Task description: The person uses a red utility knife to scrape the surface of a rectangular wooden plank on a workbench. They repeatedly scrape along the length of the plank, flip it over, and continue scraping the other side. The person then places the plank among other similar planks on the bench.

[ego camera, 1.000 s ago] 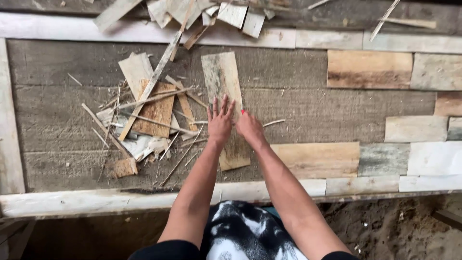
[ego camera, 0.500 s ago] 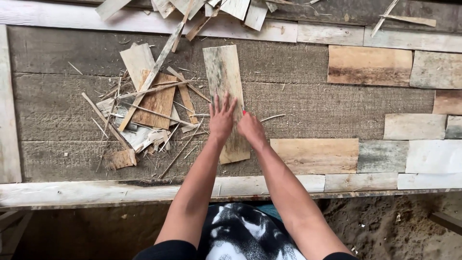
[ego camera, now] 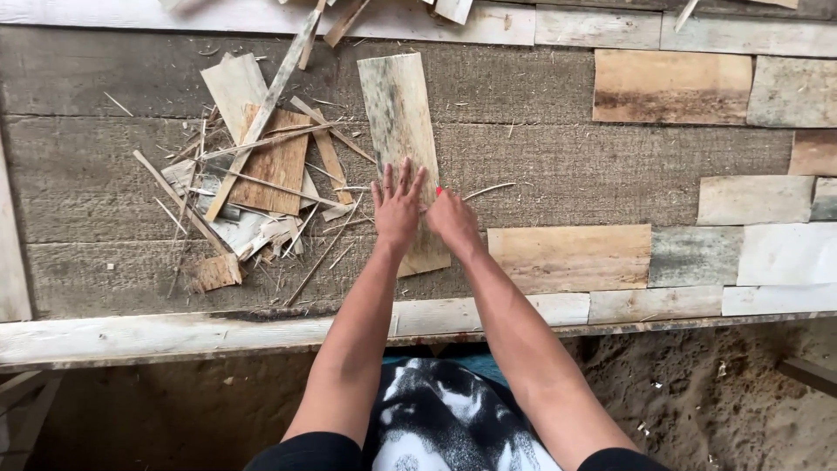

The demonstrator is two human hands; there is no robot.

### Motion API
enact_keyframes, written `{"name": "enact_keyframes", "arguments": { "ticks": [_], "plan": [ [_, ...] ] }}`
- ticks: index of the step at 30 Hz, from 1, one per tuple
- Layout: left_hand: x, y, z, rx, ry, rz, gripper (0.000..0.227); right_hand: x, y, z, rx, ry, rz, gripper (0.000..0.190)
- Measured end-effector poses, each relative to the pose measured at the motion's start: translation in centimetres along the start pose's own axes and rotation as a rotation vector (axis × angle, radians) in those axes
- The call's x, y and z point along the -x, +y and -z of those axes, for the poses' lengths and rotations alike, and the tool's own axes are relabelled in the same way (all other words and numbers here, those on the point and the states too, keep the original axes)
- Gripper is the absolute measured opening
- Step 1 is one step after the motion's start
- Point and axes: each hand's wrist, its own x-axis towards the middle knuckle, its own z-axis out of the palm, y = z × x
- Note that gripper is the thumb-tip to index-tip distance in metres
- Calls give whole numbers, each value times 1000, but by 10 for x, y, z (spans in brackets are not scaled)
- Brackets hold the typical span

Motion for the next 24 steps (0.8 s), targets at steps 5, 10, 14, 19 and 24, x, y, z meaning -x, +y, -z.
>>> {"name": "enact_keyframes", "arguments": {
  "ticks": [5, 10, 14, 19, 24],
  "plan": [
    [-6, -2, -11, -22, 8, 11, 83, 21, 2, -2, -46, -5, -11, 45],
    [-7, -2, -25, -10, 40, 11, 83, 12, 19, -17, -42, -6, -15, 43],
    [3, 0, -23, -50, 61, 6, 83, 11, 16, -16, -28, -31, -25, 47],
    [23, 0, -35, -30, 30, -3, 82, -8, 28, -28, -28, -14, -33, 48],
    [26, 2, -33, -3, 29, 0, 76, 4, 25, -24, -80, -13, 6, 51]
  ]
}}
